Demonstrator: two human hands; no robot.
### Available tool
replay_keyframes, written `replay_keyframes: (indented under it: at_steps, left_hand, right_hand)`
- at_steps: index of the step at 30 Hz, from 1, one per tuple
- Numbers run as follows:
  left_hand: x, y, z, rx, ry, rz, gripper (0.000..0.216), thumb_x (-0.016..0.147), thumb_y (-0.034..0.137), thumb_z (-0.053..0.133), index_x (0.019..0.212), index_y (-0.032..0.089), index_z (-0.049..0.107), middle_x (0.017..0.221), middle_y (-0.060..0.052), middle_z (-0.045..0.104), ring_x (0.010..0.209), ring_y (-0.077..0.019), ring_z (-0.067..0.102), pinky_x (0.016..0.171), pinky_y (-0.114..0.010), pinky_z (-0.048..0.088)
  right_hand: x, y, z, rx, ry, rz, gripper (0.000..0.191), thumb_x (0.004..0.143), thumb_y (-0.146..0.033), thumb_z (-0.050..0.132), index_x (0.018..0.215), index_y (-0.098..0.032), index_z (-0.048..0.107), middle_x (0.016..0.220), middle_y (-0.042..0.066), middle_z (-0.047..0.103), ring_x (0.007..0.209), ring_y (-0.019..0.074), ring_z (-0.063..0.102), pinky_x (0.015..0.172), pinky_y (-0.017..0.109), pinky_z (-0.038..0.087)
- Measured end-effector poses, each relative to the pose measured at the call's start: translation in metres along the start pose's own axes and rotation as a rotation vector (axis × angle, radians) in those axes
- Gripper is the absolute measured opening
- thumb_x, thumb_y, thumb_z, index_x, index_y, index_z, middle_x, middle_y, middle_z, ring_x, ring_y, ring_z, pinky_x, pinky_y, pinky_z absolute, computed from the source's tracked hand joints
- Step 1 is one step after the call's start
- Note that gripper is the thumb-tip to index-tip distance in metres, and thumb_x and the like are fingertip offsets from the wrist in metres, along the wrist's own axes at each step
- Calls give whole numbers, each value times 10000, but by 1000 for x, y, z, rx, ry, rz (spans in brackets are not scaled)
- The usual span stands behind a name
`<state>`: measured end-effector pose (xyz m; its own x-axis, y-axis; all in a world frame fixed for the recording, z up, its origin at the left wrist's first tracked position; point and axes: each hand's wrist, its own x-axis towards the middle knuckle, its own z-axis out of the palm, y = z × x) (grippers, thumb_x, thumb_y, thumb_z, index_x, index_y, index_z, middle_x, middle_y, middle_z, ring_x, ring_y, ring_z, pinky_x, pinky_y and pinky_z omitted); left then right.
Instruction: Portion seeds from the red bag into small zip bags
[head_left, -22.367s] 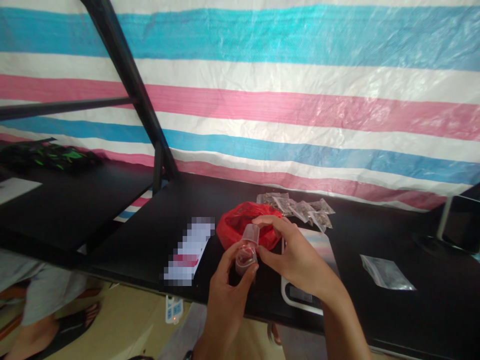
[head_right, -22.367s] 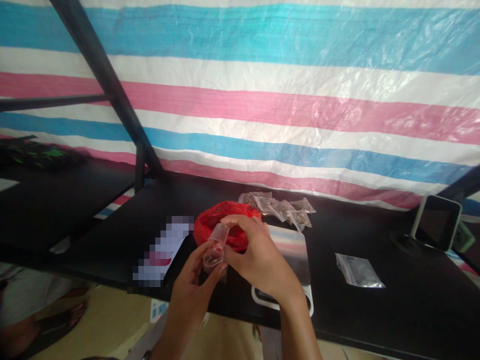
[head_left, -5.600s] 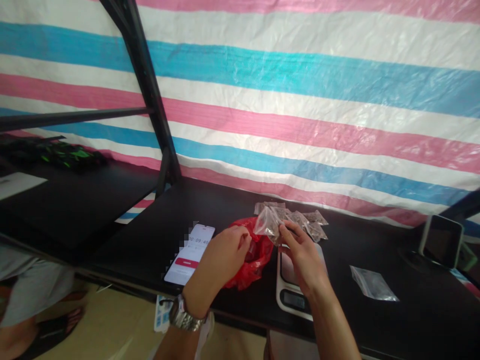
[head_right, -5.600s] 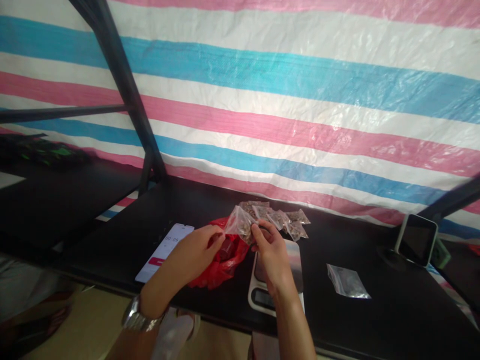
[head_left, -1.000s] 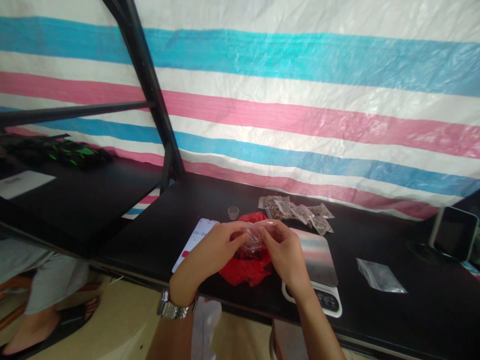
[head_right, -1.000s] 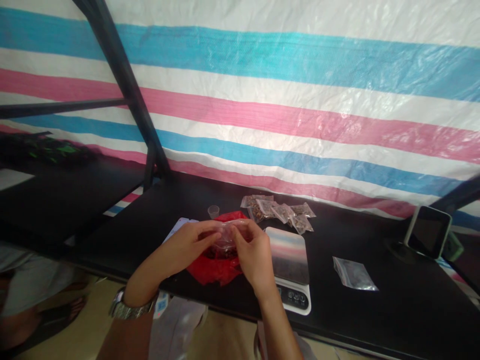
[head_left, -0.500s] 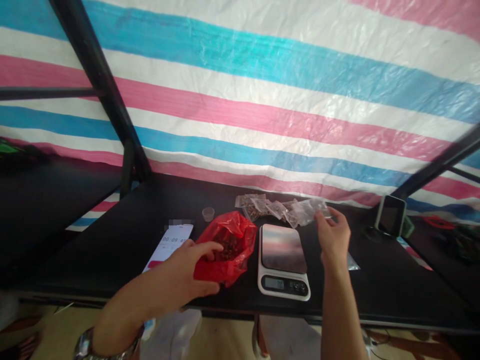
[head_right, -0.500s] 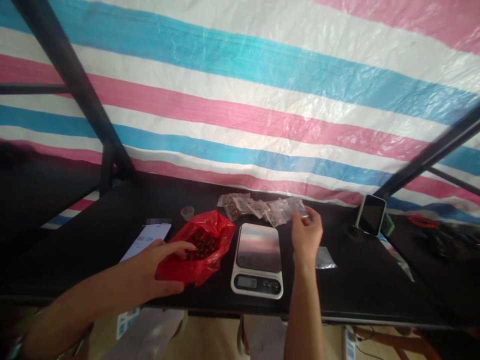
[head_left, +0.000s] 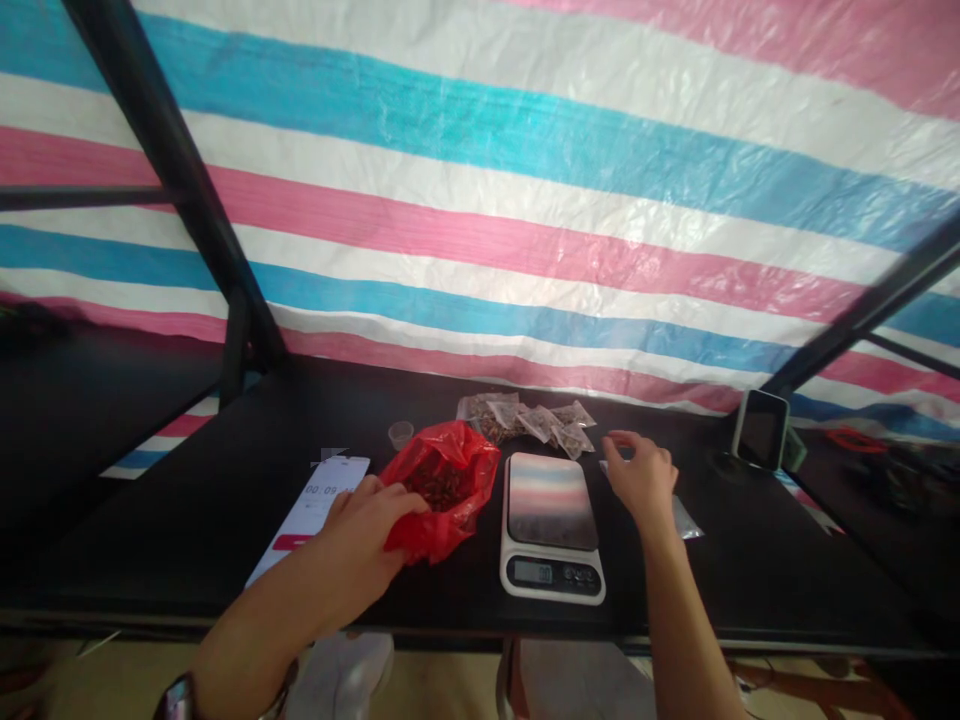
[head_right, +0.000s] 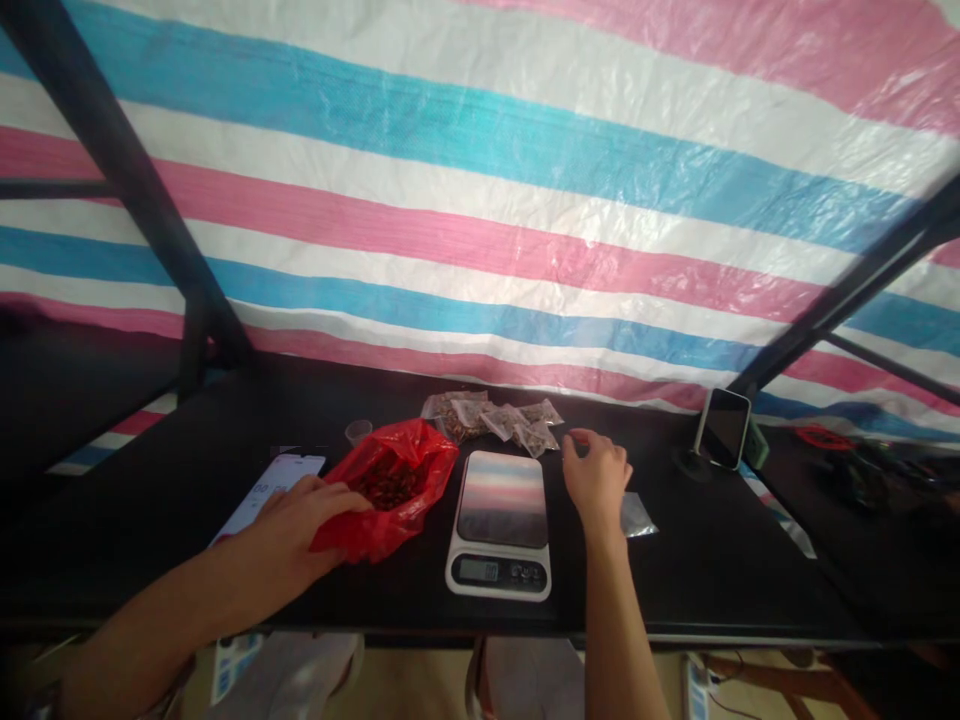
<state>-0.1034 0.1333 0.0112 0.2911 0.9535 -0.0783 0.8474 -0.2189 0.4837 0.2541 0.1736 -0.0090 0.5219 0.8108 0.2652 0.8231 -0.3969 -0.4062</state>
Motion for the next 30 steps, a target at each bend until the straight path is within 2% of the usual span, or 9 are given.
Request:
replay_keyframes:
  at_steps: [4, 9, 15, 18, 22, 24, 26, 28, 30]
  left_hand:
    - [-8, -4, 9, -9, 37, 76, 483, 788, 124, 646, 1167, 352, 840, 1299, -36, 784, 1332, -316, 636, 1183, -467, 463]
    - [-19, -1, 7, -46, -2, 82, 498, 832, 205, 658, 1287, 358, 792, 1423, -36, 725, 1444, -324, 553, 1259, -531, 392]
    - [-26, 3, 10, -48, -13, 77, 554, 795, 124, 620, 1249, 378, 808, 1382, -32, 746, 1412, -339, 569, 1240, -575, 404]
    - [-25, 4, 7, -57, -6, 66, 602, 811, 127, 607, 1334, 376, 771, 1401, -37, 735, 1409, -333, 565, 1227, -551, 421]
    - [-18, 13, -5, -68, 122, 111, 550, 911, 220, 603, 1440, 328, 706, 1427, -64, 720, 1375, -332, 573, 1214, -534, 421]
    - [-11, 23, -12, -98, 211, 190, 445, 988, 298, 565, 1406, 320, 717, 1396, -59, 734, 1325, -319, 599, 1174, -504, 448]
    - [-5, 37, -17, -167, 269, 254, 352, 1030, 320, 534, 1308, 301, 749, 1307, -53, 761, 1230, -285, 648, 1109, -442, 482]
    - [-1, 51, -18, -289, 295, 280, 277, 1065, 341, 522, 1205, 292, 757, 1187, -31, 778, 1086, -226, 695, 996, -349, 517]
    - [2, 64, -14, -409, 300, 274, 249, 1079, 397, 530, 1088, 266, 742, 954, -6, 758, 845, -180, 685, 780, -287, 516]
  right_hand:
    - [8, -29, 9, -40, -194, -156, 297, 992, -469, 663, 1076, -247, 842, 1211, 110, 808, 1241, 371, 673, 1051, 471, 441]
    - [13, -40, 15, -103, -292, -148, 267, 991, -435, 687, 1093, -254, 854, 1130, 114, 837, 1193, 365, 735, 1055, 477, 454]
    - [12, -40, 20, -66, -263, -168, 263, 957, -432, 706, 996, -232, 872, 1045, 162, 830, 1132, 377, 754, 1013, 481, 489]
    - [13, -38, 26, -22, -212, -176, 210, 908, -360, 727, 930, -207, 869, 1018, 175, 826, 1138, 387, 736, 1003, 471, 492]
    - [20, -31, 20, 64, -150, -125, 310, 937, -367, 622, 981, -162, 850, 991, 177, 826, 1021, 348, 753, 888, 408, 529]
    - [21, -30, 4, 219, -74, -64, 407, 964, -435, 567, 1030, -127, 826, 970, 176, 816, 925, 312, 746, 804, 375, 532]
    - [16, -33, -18, 571, -31, -28, 426, 926, -516, 623, 958, -131, 803, 896, 137, 792, 818, 261, 706, 747, 344, 519]
    - [2, -44, -40, 886, -224, -147, 439, 854, -601, 732, 830, -164, 767, 791, 72, 740, 726, 200, 639, 704, 308, 496]
    - [-17, -62, -54, 1028, -429, -240, 434, 824, -603, 804, 765, -178, 736, 727, 34, 701, 683, 165, 595, 665, 280, 468]
